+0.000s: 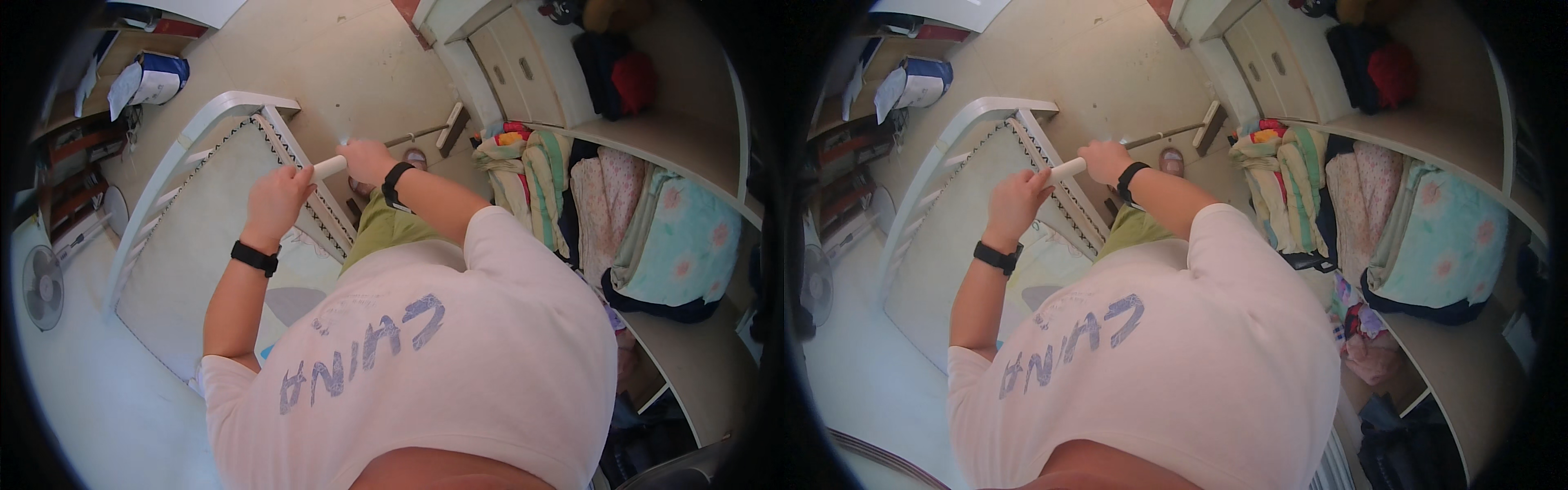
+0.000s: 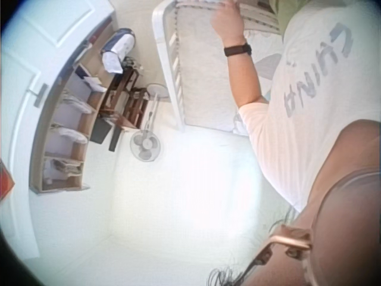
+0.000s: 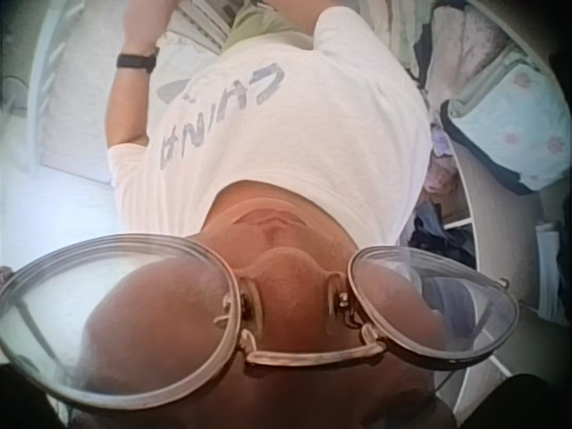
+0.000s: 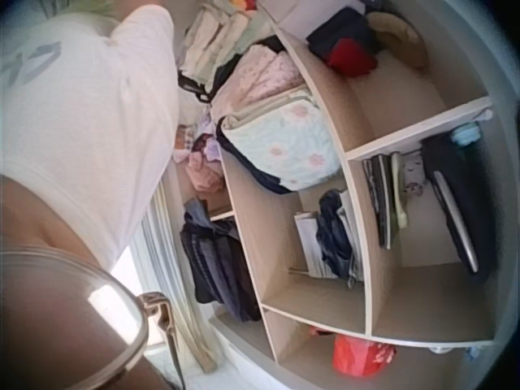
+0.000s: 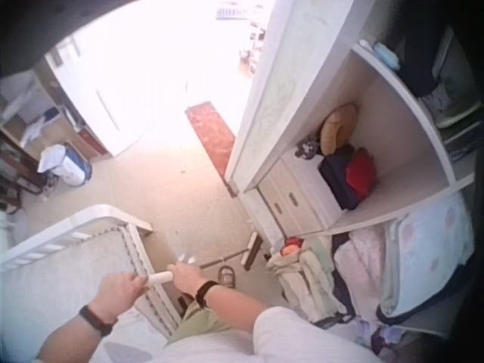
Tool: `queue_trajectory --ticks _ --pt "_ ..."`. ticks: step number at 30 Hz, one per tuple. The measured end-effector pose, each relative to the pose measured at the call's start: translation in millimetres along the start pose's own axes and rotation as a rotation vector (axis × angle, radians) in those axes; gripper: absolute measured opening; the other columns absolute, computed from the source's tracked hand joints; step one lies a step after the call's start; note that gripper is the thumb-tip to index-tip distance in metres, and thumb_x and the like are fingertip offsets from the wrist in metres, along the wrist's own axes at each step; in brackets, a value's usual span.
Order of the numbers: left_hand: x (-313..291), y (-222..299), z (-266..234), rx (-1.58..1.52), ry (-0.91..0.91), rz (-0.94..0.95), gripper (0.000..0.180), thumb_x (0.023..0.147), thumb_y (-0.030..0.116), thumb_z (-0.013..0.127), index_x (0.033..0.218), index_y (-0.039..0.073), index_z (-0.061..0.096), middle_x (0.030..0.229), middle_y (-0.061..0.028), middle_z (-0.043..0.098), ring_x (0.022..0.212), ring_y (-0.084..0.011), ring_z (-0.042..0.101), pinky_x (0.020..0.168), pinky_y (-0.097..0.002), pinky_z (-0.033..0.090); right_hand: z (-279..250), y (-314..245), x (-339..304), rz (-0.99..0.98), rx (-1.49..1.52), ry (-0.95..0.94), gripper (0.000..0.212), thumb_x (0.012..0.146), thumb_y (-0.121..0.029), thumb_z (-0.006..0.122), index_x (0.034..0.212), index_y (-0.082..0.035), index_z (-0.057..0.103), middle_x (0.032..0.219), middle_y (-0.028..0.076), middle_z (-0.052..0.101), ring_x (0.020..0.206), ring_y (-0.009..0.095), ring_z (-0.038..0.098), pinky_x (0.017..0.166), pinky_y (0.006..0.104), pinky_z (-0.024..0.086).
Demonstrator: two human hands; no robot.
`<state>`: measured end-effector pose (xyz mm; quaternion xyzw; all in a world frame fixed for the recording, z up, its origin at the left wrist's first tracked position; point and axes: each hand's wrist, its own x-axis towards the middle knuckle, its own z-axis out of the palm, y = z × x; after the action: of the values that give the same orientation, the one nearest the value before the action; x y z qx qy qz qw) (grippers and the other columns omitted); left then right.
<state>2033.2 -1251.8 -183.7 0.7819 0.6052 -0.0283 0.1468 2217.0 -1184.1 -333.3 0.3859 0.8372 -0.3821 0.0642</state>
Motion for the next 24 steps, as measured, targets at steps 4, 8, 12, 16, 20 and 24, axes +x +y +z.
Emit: queue_trajectory --ticks 4,8,12,16,20,24 --pt "8 -15 -16 0.046 0.031 0.006 0.024 0.085 0.027 0.07 0.105 0.014 0.063 0.076 -0.0047 0.057 0.068 -0.0272 0.061 0.055 -0.0411 0.048 -15 -10 25 -0.022 0.013 0.018 0.016 0.091 -0.016 0.053 0.1 -0.013 0.065 0.1 0.015 0.065 0.093 0.036 0.068 0.078 0.0461 0.055" --pt "10 -28 -32 0.132 0.075 -0.033 0.028 0.086 0.027 0.07 0.111 0.015 0.064 0.075 -0.0044 0.056 0.068 -0.0257 0.06 0.055 -0.0399 0.048 -36 -24 53 -0.105 -0.003 0.109 0.014 0.087 -0.013 0.056 0.099 -0.012 0.063 0.098 0.014 0.066 0.09 0.036 0.067 0.075 0.046 0.055" --pt "21 -41 -39 0.181 0.194 -0.054 0.029 0.086 0.027 0.07 0.112 0.015 0.065 0.075 -0.0042 0.055 0.066 -0.0248 0.059 0.055 -0.0386 0.047 -62 -29 91 -0.185 -0.025 0.176 0.018 0.084 -0.011 0.059 0.102 -0.013 0.063 0.098 0.012 0.065 0.09 0.035 0.067 0.076 0.0451 0.055" --pt "32 -50 -43 0.168 0.281 -0.098 0.029 0.086 0.027 0.07 0.112 0.015 0.065 0.075 -0.0044 0.055 0.065 -0.0251 0.058 0.054 -0.0387 0.047 -84 -36 123 -0.247 -0.069 0.194 0.017 0.086 -0.012 0.058 0.101 -0.013 0.066 0.098 0.011 0.066 0.091 0.033 0.068 0.078 0.0435 0.056" --pt "25 -49 -60 0.146 0.283 -0.097 0.028 0.086 0.026 0.071 0.111 0.014 0.065 0.073 -0.0044 0.054 0.065 -0.0256 0.058 0.054 -0.0389 0.046 -97 -50 121 -0.268 -0.085 0.256 0.017 0.085 -0.011 0.058 0.1 -0.013 0.067 0.098 0.012 0.066 0.091 0.032 0.068 0.077 0.0426 0.056" --pt "-11 -32 -89 0.125 0.24 -0.052 0.028 0.085 0.023 0.071 0.111 0.015 0.065 0.073 -0.0042 0.054 0.064 -0.025 0.058 0.053 -0.0384 0.046 -96 -68 70 -0.269 -0.104 0.229 0.018 0.084 -0.01 0.059 0.101 -0.012 0.065 0.096 0.012 0.064 0.088 0.033 0.068 0.074 0.0433 0.056"
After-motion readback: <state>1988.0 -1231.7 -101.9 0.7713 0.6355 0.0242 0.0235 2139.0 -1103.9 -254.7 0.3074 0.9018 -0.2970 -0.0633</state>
